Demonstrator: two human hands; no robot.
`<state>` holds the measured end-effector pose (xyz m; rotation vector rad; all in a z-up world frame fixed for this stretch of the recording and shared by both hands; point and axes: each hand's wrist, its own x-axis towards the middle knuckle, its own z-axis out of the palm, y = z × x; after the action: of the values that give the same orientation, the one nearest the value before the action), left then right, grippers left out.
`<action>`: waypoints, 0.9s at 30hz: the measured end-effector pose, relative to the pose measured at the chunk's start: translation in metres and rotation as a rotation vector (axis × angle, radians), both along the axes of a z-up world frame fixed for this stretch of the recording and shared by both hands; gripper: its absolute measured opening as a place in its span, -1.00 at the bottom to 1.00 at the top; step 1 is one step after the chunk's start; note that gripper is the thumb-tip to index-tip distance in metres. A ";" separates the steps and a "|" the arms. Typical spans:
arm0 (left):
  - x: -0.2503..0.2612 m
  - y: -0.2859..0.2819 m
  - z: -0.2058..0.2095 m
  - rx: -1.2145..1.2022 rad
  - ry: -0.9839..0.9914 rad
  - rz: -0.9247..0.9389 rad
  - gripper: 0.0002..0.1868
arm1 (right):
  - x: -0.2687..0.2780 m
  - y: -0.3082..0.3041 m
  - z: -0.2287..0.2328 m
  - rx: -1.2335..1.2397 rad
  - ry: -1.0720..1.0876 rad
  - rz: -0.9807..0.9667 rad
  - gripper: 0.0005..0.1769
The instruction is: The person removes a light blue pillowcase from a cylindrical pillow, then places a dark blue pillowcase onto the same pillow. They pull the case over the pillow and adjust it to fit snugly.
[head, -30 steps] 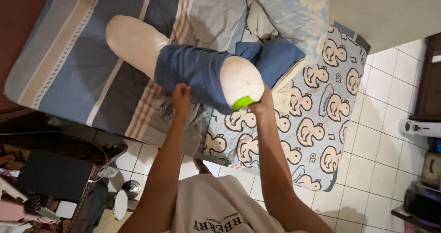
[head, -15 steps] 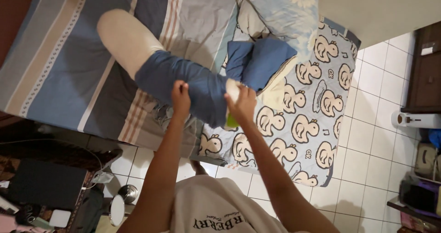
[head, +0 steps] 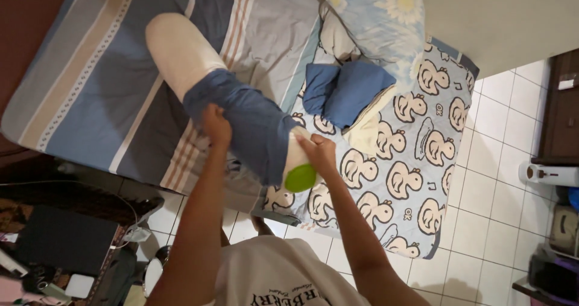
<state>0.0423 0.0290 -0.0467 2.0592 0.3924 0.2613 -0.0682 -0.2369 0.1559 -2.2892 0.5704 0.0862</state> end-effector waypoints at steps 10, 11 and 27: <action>0.096 0.044 0.121 0.625 -0.130 -0.162 -0.83 | 0.002 -0.027 0.078 0.564 -0.174 -0.263 -0.71; 0.103 0.038 0.126 0.581 -0.169 -0.211 -0.82 | 0.009 -0.029 0.077 0.702 -0.185 -0.433 -0.84; -0.015 -0.077 -0.028 -0.617 -0.143 -0.058 -0.66 | 0.055 -0.071 -0.011 1.758 -0.158 -0.703 -0.73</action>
<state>0.0278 -0.0483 -0.0752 1.4341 0.2792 0.2166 -0.0132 -0.3079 0.1447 -0.3496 0.7160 0.0261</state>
